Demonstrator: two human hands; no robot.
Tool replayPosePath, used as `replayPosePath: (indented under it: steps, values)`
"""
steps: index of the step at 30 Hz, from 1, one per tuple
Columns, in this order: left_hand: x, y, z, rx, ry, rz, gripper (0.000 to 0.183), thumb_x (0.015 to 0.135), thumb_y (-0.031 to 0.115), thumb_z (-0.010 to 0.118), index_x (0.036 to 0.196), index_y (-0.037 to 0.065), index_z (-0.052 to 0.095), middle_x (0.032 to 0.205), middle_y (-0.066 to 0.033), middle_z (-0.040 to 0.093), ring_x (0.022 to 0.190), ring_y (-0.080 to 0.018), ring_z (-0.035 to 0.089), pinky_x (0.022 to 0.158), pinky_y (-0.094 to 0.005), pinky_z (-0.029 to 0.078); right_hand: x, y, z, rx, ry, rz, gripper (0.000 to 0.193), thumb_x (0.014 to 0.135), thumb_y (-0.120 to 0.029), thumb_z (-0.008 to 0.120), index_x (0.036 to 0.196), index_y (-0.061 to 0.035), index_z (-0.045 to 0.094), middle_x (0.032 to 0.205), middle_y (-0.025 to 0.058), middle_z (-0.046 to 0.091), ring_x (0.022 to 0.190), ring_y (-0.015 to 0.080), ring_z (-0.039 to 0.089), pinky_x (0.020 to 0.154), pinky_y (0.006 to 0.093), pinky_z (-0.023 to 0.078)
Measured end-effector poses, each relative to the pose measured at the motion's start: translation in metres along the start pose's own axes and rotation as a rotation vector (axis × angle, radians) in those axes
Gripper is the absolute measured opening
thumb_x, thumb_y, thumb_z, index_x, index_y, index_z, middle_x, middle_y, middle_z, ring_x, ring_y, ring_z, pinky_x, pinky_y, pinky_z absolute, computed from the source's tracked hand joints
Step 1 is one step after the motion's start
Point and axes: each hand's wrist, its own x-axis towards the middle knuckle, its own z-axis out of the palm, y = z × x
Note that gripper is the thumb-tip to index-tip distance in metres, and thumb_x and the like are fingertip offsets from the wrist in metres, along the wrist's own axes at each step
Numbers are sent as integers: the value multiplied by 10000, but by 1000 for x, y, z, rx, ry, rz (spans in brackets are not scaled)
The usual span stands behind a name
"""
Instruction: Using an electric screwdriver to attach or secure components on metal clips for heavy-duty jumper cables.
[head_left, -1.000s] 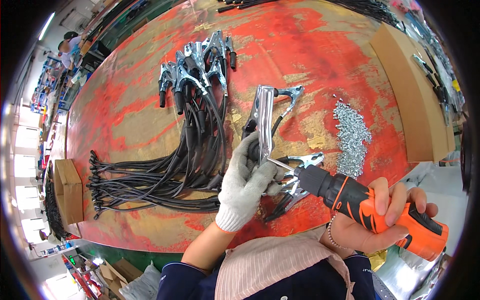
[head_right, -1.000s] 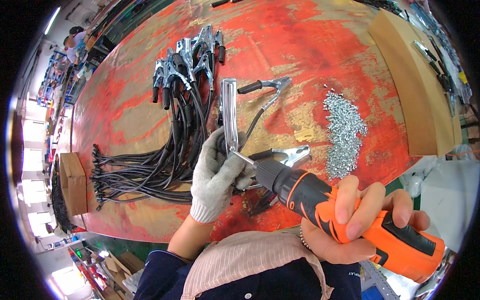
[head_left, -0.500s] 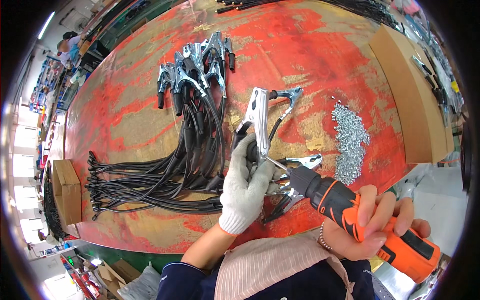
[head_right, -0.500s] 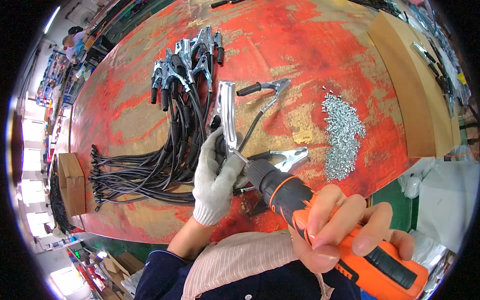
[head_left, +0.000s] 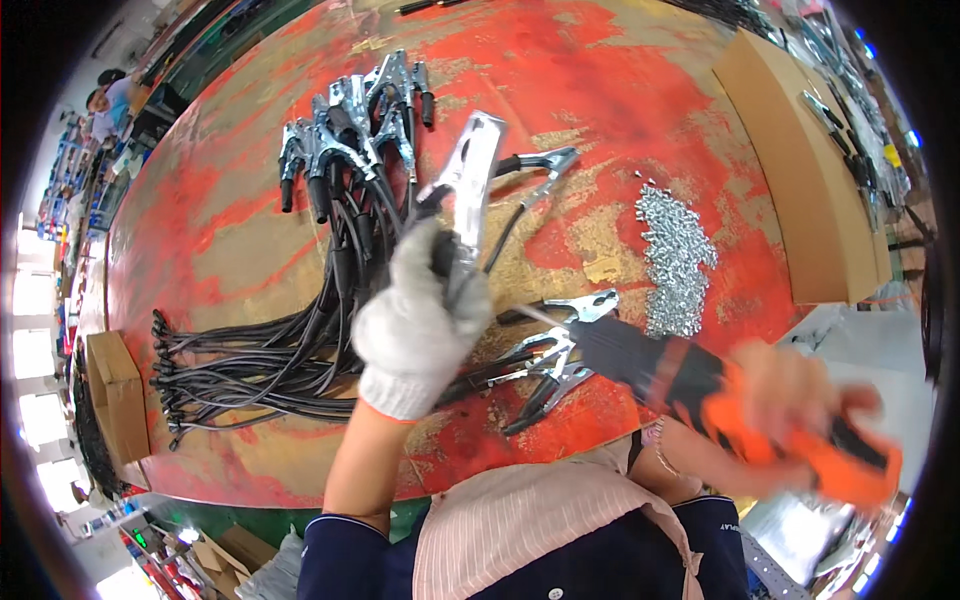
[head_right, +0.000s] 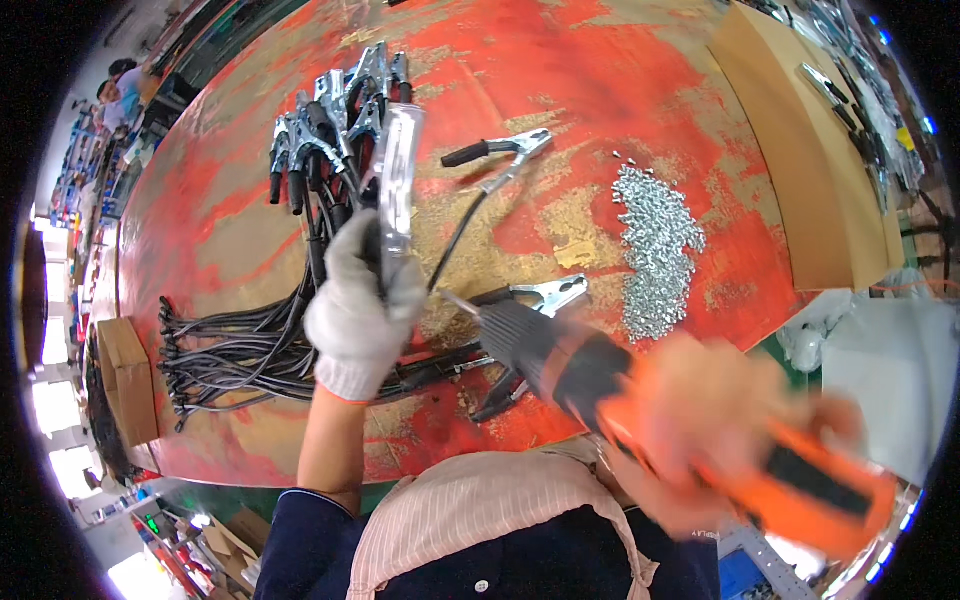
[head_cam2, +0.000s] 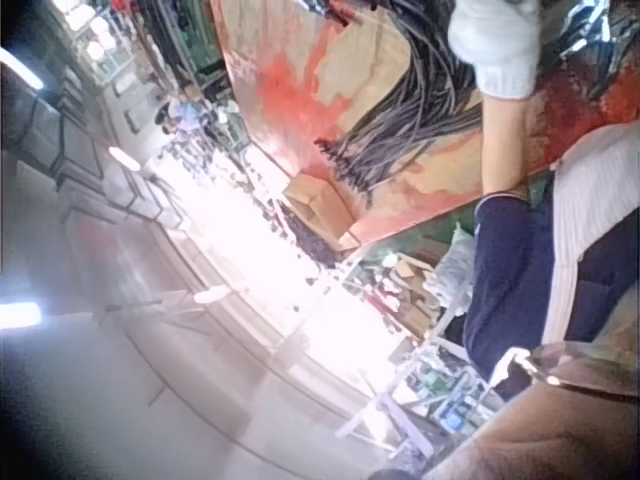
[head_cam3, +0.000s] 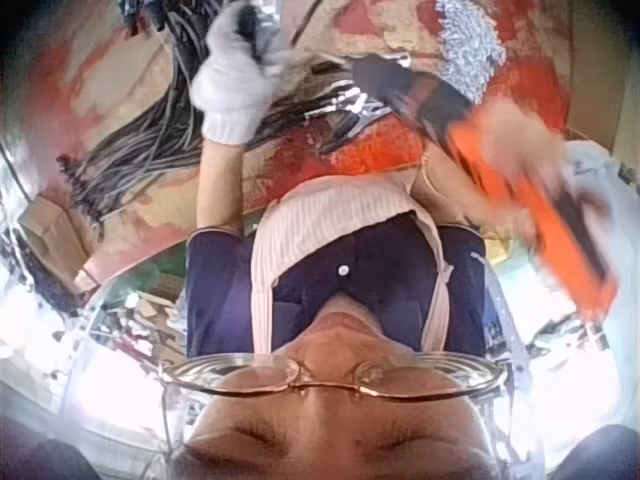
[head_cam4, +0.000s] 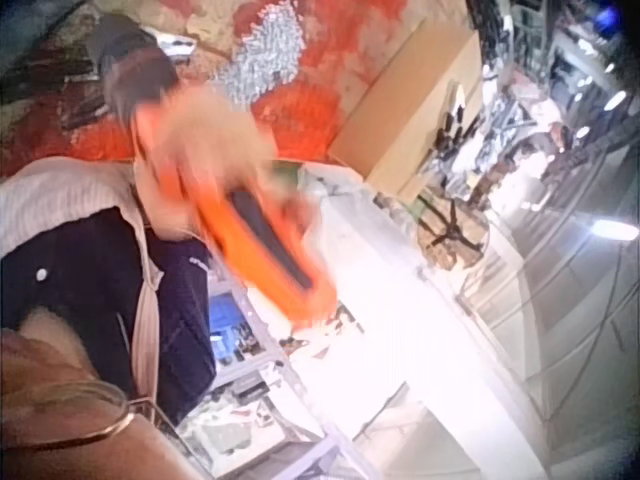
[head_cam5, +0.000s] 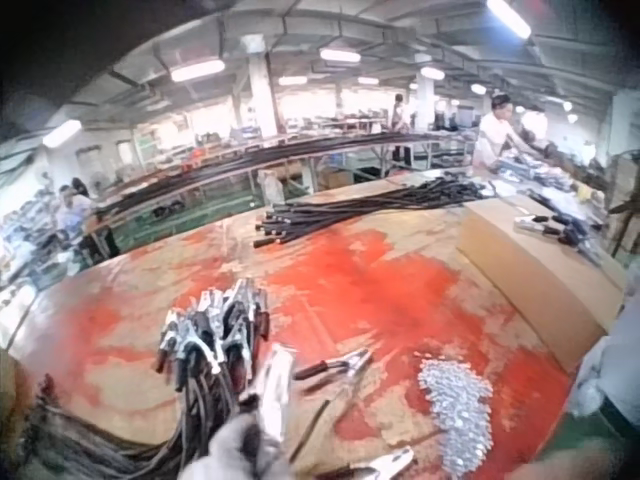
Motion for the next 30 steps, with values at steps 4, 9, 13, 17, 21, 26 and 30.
replayPosePath:
  steps: [4, 9, 13, 17, 21, 26, 30]
  values:
    - [-4, -17, -11, -3, 24, 189, 599, 735, 156, 610, 1287, 25, 415, 621, -111, 601, 457, -285, 562, 442, -380, 455, -38, 51, 4, -264, 64, 723, 443, 744, -19, 720, 1132, -44, 508, 916, 39, 619, 802, 103, 600, 701, 247, 497]
    - [-20, -14, -15, -30, -48, 269, 541, 743, 243, 620, 1216, 5, 513, 547, -108, 522, 426, -280, 515, 434, -382, 417, -59, 74, 20, -102, -98, 947, 564, 716, 7, 757, 1193, -35, 459, 944, 61, 633, 868, 132, 616, 742, 282, 524]
    - [-27, -5, -21, -13, -55, 283, 487, 763, 126, 626, 1178, -101, 512, 679, -121, 585, 525, -242, 531, 513, -343, 438, -65, 79, 22, 68, 98, 1004, 490, 726, -2, 755, 1136, -35, 488, 938, 49, 637, 856, 123, 622, 726, 279, 532]
    - [-3, -9, -11, -297, 60, 194, 309, 750, 85, 635, 1000, -80, 559, 594, -145, 546, 441, -247, 481, 457, -323, 400, -55, 85, 9, 12, 321, 942, 477, 736, 18, 733, 1139, -53, 489, 907, 39, 627, 808, 124, 625, 682, 263, 533]
    - [60, -26, 34, 153, 276, 131, 517, 736, 212, 720, 1160, -10, 523, 943, -200, 599, 888, -362, 570, 769, -453, 456, -31, 72, -19, 47, 445, 783, 421, 776, 14, 690, 1139, -74, 496, 896, 41, 610, 772, 127, 610, 648, 273, 532]
    - [39, -11, 50, 27, 82, 500, 519, 673, 185, 751, 1149, 105, 562, 1116, -123, 561, 978, -329, 549, 797, -430, 463, -10, 35, -55, 2, 374, 569, 404, 846, -133, 608, 1206, -80, 432, 935, 35, 518, 754, 119, 472, 671, 268, 417]
    - [-20, 11, 33, -149, -716, 369, 337, 766, 332, 651, 1011, 101, 628, 795, -103, 636, 761, -268, 617, 671, -386, 479, -15, 17, -92, -47, 330, 381, 666, 793, -68, 639, 1357, -40, 286, 1055, 110, 559, 948, 204, 587, 834, 361, 491]
